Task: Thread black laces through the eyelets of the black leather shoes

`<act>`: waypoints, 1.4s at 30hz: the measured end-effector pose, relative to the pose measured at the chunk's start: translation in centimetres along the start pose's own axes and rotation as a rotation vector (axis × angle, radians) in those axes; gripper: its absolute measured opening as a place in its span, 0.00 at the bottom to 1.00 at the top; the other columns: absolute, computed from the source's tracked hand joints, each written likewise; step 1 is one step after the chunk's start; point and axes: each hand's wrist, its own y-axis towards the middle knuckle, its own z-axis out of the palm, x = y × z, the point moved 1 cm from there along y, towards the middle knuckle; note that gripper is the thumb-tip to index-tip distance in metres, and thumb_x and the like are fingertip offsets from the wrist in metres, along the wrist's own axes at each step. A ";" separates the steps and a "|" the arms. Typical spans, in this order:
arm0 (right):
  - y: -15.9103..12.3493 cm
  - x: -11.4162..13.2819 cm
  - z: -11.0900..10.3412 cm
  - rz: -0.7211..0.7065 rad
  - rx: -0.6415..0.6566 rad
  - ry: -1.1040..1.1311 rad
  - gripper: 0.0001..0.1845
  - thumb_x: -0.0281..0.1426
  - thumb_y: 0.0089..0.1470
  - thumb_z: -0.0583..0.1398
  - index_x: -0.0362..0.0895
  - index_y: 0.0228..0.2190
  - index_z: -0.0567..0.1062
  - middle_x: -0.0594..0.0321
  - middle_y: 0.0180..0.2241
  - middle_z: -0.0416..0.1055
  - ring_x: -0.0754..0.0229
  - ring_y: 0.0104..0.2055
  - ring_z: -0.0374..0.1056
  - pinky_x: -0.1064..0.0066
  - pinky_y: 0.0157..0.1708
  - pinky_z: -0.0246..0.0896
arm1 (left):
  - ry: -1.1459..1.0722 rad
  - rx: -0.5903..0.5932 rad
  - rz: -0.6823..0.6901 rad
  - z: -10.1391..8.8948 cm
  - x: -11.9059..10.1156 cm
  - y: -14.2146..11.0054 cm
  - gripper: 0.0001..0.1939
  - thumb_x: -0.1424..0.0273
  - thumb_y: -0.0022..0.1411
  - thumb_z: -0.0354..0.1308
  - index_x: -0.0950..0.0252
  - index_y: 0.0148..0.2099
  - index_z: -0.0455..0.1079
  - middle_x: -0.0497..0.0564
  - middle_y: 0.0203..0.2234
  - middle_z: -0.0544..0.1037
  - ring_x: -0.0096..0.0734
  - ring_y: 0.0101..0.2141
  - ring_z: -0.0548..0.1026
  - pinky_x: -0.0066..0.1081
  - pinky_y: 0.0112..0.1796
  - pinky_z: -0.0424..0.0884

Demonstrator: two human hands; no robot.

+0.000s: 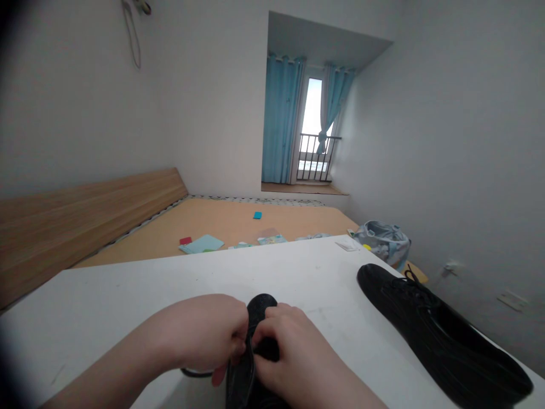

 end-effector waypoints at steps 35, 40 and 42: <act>-0.4 -3.0 -2.0 0.130 -0.128 1.064 0.16 0.44 0.54 0.52 0.45 0.23 0.60 0.69 0.23 0.51 0.63 0.25 0.44 0.71 0.25 0.44 | -0.385 -0.464 0.196 -0.3 -0.7 1.4 0.11 0.66 0.63 0.43 0.61 0.41 0.65 0.48 0.34 0.77 0.32 0.35 0.71 0.28 0.32 0.62; -0.1 -3.3 -1.9 0.043 -0.268 0.989 0.15 0.42 0.57 0.55 0.44 0.25 0.67 0.68 0.23 0.58 0.63 0.28 0.51 0.71 0.30 0.48 | -0.389 -0.563 0.229 -0.5 -1.1 2.0 0.11 0.62 0.60 0.50 0.61 0.33 0.71 0.46 0.32 0.77 0.31 0.32 0.71 0.29 0.32 0.63; -0.2 -3.4 -1.9 0.029 -0.282 0.990 0.14 0.41 0.55 0.58 0.44 0.26 0.70 0.66 0.25 0.62 0.62 0.30 0.54 0.70 0.32 0.49 | -0.438 -0.609 0.250 -0.5 -1.0 2.3 0.09 0.64 0.59 0.52 0.61 0.34 0.72 0.45 0.30 0.77 0.29 0.31 0.71 0.29 0.32 0.64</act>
